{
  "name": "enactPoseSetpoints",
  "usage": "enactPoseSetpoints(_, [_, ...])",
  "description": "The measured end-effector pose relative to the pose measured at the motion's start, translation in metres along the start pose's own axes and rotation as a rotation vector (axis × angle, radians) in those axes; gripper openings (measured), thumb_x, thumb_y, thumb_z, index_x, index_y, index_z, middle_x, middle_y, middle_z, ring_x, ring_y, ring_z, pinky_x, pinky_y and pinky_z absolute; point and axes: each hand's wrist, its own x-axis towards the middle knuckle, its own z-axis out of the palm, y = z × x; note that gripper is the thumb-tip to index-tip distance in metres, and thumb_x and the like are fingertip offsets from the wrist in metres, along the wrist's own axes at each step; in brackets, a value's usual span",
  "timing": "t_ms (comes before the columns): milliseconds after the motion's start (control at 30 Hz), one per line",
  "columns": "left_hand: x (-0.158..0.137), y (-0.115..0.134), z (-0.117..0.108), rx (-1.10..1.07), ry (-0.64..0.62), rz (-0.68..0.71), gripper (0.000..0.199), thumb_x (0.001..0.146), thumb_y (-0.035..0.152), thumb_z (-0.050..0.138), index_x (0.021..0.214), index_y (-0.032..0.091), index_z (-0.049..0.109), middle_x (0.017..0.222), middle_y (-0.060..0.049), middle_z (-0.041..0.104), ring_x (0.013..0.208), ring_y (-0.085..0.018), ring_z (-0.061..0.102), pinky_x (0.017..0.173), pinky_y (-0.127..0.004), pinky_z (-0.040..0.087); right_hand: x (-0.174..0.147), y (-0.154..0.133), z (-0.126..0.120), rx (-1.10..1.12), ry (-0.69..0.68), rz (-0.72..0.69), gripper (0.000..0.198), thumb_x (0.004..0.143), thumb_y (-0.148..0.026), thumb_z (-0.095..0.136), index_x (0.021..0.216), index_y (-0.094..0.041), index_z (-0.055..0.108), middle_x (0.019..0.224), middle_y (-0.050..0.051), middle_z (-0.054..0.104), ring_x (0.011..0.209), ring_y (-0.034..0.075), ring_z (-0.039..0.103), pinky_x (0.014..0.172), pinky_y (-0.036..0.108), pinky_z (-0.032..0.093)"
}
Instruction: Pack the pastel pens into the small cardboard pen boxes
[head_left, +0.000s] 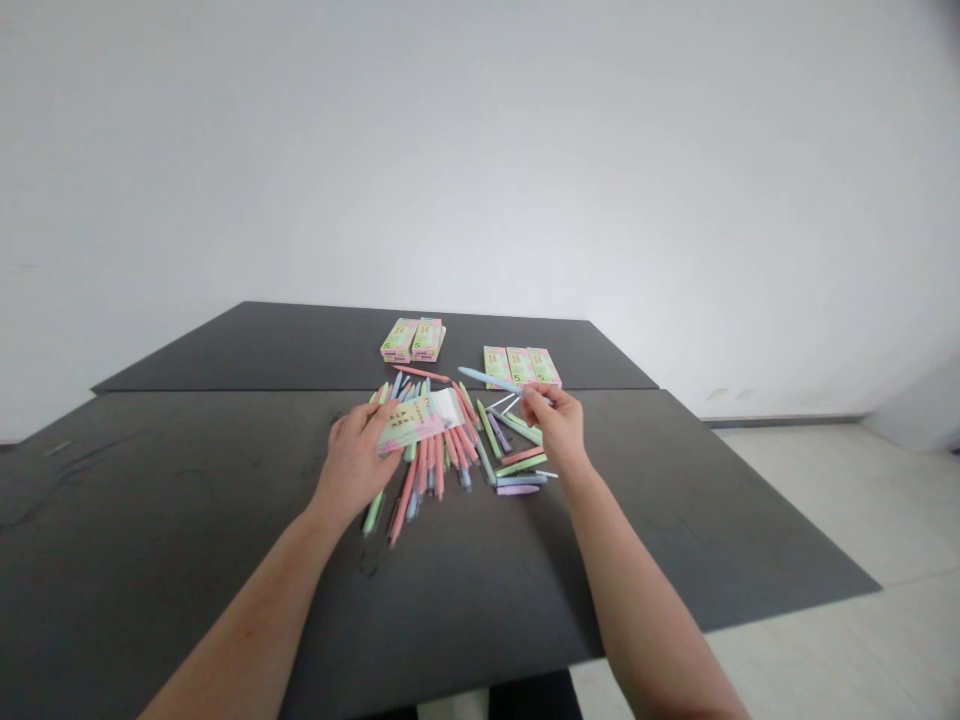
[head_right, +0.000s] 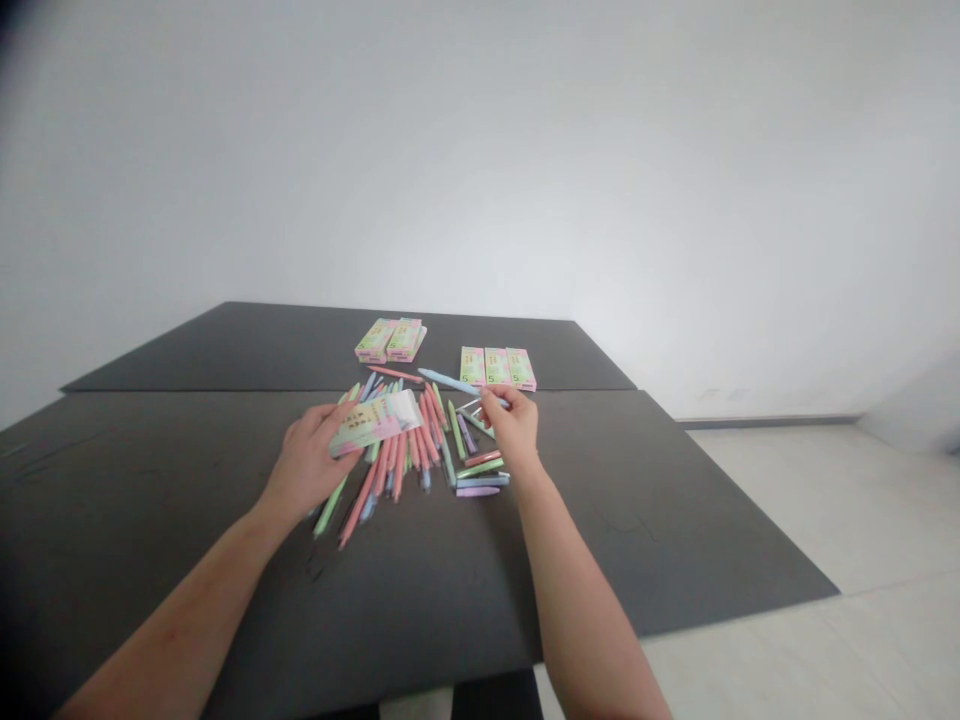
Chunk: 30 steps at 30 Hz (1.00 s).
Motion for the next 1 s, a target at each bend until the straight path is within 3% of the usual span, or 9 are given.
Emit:
enactPoseSetpoints(167, [-0.001,-0.001,0.0,-0.013,0.006,0.005,0.056,0.08,0.022,0.056,0.135,0.019,0.046,0.122,-0.013,0.053,0.117,-0.03,0.052,0.101,-0.044,0.041,-0.003,-0.01,-0.001,0.164,-0.088,-0.062,0.026,0.072,-0.042,0.071,0.078,-0.017,0.068,0.053,-0.004,0.054,0.045,0.008,0.043,0.045,0.022,0.034])
enactPoseSetpoints(367, [-0.002,-0.002,0.0,-0.014,0.009,0.008,0.057,0.08,0.022,0.056,0.136,0.02,0.045,0.121,-0.013,0.053,0.116,-0.03,0.053,0.101,-0.045,0.041,-0.013,-0.022,0.0,0.012,-0.124,-0.118,0.022,0.072,-0.039,0.071,0.075,-0.017,0.067,0.054,-0.004,0.051,0.046,0.007,0.038,0.045,0.021,0.029])
enactPoseSetpoints(700, [-0.001,-0.001,0.001,-0.011,0.021,0.049,0.055,0.079,0.021,0.056,0.133,0.017,0.048,0.121,-0.014,0.054,0.117,-0.03,0.052,0.102,-0.045,0.04,-0.016,-0.017,0.003,-0.137,-0.225,-0.193,0.016,0.077,-0.033,0.065,0.078,-0.018,0.068,0.068,0.0,0.061,0.051,0.009,0.043,0.046,0.021,0.037])
enactPoseSetpoints(1000, [0.0,0.006,-0.003,-0.037,-0.019,0.053,0.057,0.079,0.02,0.055,0.135,0.022,0.047,0.122,-0.012,0.054,0.119,-0.03,0.051,0.104,-0.046,0.038,-0.02,-0.012,0.006,-0.175,-0.321,-0.092,0.021,0.076,-0.039,0.065,0.086,-0.021,0.069,0.059,-0.002,0.054,0.049,0.011,0.045,0.04,0.022,0.042])
